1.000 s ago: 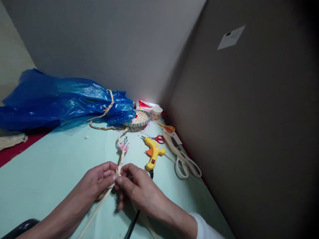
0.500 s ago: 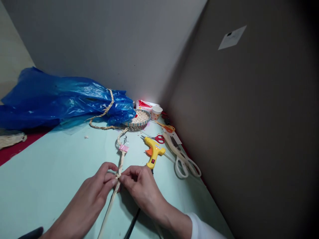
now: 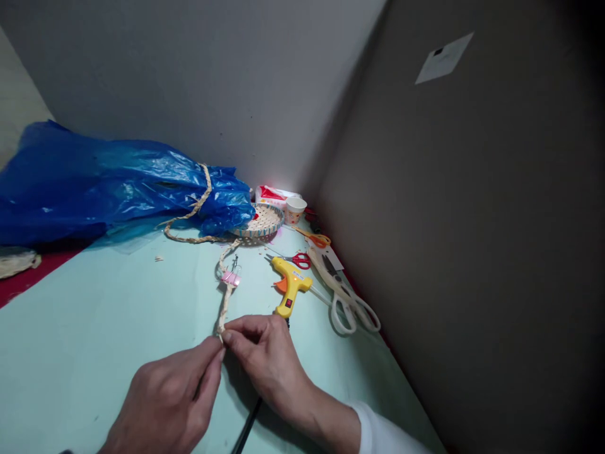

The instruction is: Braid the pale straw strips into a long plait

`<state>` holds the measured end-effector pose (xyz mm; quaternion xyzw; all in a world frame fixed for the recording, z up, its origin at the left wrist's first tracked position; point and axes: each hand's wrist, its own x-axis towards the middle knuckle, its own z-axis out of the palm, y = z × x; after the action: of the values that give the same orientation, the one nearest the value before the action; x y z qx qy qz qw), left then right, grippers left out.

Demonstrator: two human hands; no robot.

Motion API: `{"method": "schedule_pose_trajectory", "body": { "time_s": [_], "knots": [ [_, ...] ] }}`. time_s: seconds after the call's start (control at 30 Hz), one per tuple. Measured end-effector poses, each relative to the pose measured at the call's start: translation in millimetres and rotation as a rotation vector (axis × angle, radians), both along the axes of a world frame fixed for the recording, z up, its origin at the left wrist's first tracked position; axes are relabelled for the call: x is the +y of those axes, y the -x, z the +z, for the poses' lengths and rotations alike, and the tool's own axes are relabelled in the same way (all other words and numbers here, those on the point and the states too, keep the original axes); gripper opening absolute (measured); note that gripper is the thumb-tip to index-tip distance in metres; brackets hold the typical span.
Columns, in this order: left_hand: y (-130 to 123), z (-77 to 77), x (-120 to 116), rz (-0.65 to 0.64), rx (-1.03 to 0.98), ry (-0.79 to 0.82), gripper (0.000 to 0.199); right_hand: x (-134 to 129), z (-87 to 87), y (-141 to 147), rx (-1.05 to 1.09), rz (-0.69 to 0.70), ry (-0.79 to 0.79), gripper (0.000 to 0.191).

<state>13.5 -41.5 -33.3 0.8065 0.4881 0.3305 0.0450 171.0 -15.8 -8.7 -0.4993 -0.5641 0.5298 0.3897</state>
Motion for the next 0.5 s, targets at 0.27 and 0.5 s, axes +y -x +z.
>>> {"method": "schedule_pose_trajectory", "body": {
  "time_s": [0.27, 0.5],
  "knots": [
    [-0.6, -0.9, -1.2, -0.13, 0.493, -0.451, 0.036, 4.0, -6.8, 2.6, 0.275, -0.006, 0.203, 0.021],
    [3.5, -0.5, -6.6, -0.179, 0.145, -0.27, 0.021, 5.6, -2.8, 1.2, 0.37, -0.03, 0.31, 0.031]
  ]
}}
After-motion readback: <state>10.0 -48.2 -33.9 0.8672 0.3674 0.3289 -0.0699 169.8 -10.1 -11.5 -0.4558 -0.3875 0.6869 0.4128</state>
